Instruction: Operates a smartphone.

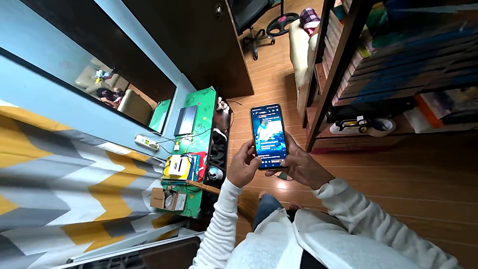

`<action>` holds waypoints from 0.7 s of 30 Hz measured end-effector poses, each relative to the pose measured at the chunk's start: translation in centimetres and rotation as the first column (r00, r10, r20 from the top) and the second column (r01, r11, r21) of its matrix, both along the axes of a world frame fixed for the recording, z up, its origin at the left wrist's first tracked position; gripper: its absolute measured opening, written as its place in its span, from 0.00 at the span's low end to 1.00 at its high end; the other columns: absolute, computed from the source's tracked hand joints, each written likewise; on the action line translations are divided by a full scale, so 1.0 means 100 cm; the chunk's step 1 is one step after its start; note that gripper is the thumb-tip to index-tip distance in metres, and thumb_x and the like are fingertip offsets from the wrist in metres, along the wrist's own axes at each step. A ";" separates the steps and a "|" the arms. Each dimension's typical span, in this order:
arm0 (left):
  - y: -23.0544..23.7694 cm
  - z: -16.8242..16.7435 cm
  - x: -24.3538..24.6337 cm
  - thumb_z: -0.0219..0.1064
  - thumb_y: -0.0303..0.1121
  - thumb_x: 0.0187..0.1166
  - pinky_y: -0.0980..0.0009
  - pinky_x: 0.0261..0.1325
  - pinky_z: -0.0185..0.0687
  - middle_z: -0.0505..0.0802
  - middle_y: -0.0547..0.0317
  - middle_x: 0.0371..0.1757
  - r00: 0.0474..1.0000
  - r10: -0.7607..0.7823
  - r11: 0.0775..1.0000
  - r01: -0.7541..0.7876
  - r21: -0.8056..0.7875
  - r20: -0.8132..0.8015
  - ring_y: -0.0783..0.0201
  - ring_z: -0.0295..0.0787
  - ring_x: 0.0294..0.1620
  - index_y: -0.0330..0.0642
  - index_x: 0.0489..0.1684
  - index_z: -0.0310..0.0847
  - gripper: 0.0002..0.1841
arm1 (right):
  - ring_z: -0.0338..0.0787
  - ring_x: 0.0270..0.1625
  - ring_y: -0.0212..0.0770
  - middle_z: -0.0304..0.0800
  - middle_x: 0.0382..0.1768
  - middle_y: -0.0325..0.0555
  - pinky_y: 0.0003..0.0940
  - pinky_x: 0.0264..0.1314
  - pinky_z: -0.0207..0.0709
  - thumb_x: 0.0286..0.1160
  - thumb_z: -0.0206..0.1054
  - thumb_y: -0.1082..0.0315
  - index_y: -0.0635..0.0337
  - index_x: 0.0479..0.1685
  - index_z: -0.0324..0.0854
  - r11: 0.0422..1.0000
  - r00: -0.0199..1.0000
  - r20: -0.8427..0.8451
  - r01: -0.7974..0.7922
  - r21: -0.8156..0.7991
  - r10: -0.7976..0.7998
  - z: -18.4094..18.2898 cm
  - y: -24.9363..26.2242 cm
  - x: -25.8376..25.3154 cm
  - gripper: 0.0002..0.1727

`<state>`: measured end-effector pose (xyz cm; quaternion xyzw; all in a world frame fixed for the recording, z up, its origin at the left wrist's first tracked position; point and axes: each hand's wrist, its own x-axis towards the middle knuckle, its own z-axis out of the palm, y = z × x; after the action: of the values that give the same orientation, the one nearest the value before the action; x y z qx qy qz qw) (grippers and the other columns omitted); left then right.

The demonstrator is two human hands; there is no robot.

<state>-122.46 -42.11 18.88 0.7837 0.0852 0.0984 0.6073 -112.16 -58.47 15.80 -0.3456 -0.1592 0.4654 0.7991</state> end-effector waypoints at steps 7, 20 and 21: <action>0.002 0.001 -0.004 0.58 0.26 0.75 0.72 0.56 0.87 0.92 0.46 0.57 1.000 0.013 1.000 -0.013 0.013 0.002 0.72 0.91 0.48 0.21 0.78 0.64 0.30 | 0.95 0.52 0.53 0.83 0.66 0.53 0.48 0.42 0.94 0.63 0.47 0.86 0.38 0.91 0.39 1.000 1.000 -0.014 -0.003 -0.011 0.003 0.003 0.004 -0.003 0.50; 0.001 0.002 -0.011 0.60 0.26 0.74 0.73 0.56 0.87 0.91 0.46 0.58 1.000 0.020 1.000 -0.020 -0.007 -0.011 0.72 0.91 0.48 0.22 0.78 0.62 0.30 | 0.96 0.47 0.52 0.88 0.58 0.53 0.43 0.33 0.93 0.87 0.39 0.74 0.37 0.89 0.47 0.998 0.998 -0.049 0.022 -0.065 -0.025 0.005 0.009 -0.008 0.32; 0.000 0.002 -0.012 0.60 0.26 0.74 0.73 0.56 0.87 0.91 0.46 0.58 1.000 0.018 1.000 -0.018 -0.008 -0.010 0.72 0.91 0.48 0.22 0.78 0.62 0.30 | 0.97 0.46 0.52 0.89 0.57 0.54 0.43 0.32 0.93 0.89 0.39 0.73 0.38 0.89 0.47 0.996 0.998 -0.054 0.032 -0.082 -0.036 0.006 0.009 -0.009 0.30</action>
<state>-123.62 -42.12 19.09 0.7810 0.0956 0.0997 0.6091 -113.04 -57.55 16.39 -0.3674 -0.1121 0.4670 0.7965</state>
